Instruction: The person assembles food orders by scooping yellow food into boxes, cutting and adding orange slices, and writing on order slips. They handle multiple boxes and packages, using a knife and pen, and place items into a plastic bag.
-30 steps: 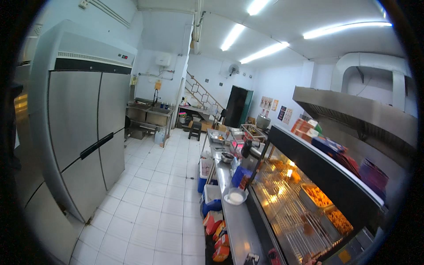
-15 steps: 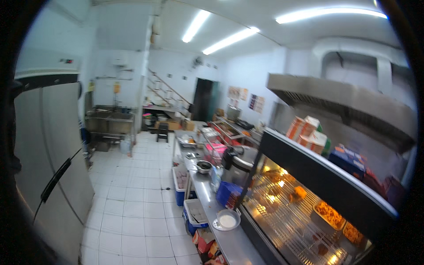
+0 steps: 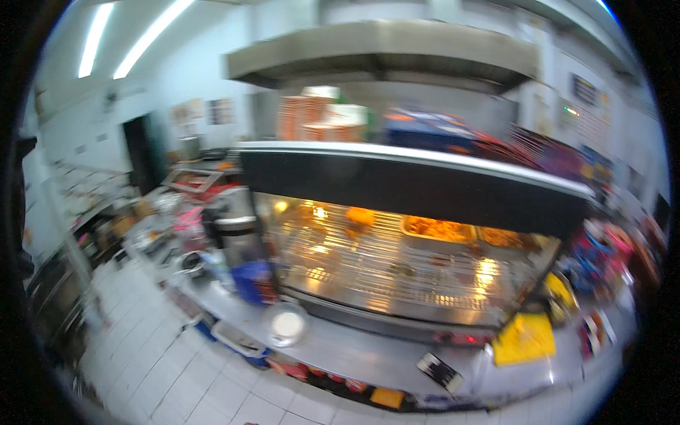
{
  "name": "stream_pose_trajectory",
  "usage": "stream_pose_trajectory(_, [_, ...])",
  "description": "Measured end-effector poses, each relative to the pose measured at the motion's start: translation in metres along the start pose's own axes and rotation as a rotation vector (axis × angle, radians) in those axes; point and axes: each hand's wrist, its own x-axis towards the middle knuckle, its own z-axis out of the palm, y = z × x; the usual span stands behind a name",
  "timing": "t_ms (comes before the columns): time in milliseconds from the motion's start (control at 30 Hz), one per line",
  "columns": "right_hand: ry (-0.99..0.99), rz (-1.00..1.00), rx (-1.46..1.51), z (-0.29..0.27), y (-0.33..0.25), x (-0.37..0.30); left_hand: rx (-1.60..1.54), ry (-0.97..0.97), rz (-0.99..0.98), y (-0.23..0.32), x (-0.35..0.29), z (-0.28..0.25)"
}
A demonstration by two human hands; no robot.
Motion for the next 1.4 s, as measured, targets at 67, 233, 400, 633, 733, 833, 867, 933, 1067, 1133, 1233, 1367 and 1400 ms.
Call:
stream_pose_trajectory(67, [0.079, 0.067, 0.070, 0.002, 0.019, -0.033, 0.069, -0.095, 0.113, 0.041, 0.021, 0.011])
stream_pose_trajectory(233, [0.331, 0.317, 0.266, 0.011, 0.090, -0.141, 0.256, -0.320, 0.359, 0.149, 0.020, 0.085])
stream_pose_trajectory(400, [0.579, 0.643, 0.450, 0.031, 0.204, -0.268, 0.397, -0.519, 0.483, 0.210, -0.036, 0.217])
stream_pose_trajectory(633, [0.899, 0.987, 0.677, 0.067, 0.361, -0.415, 0.556, -0.658, 0.759, 0.299, -0.172, 0.362])
stream_pose_trajectory(733, [1.011, 0.941, 0.666, 0.039, 0.417, -0.419, 0.285, -0.661, 1.040, 0.384, -0.256, 0.363])
stream_pose_trajectory(833, [1.083, 0.864, 0.458, -0.045, 0.454, -0.376, -0.358, -0.507, 1.076, 0.509, -0.312, 0.347])
stream_pose_trajectory(867, [1.105, 0.780, 0.503, -0.078, 0.456, -0.361, -0.517, -0.224, 1.195, 0.558, -0.314, 0.342])
stream_pose_trajectory(933, [1.154, 0.566, 0.651, -0.145, 0.449, -0.312, -0.542, 0.205, 1.297, 0.647, -0.288, 0.329])
stream_pose_trajectory(1067, [0.897, 0.154, 0.835, -0.283, 0.422, -0.178, -0.359, 0.204, 0.932, 0.762, -0.208, 0.336])
stream_pose_trajectory(1133, [0.808, -0.099, 0.578, -0.336, 0.397, -0.118, -0.132, 0.000, 0.823, 0.785, -0.177, 0.344])
stream_pose_trajectory(1233, [0.759, -0.209, 0.059, -0.400, 0.356, -0.037, -0.025, -0.271, 0.724, 0.792, -0.158, 0.348])
stream_pose_trajectory(1367, [0.582, -0.403, 0.013, -0.454, 0.334, 0.053, -0.309, -0.294, 0.705, 0.793, -0.183, 0.329])
stream_pose_trajectory(1400, [0.511, -0.408, 0.003, -0.458, 0.335, 0.065, -0.349, -0.299, 0.692, 0.791, -0.198, 0.322])
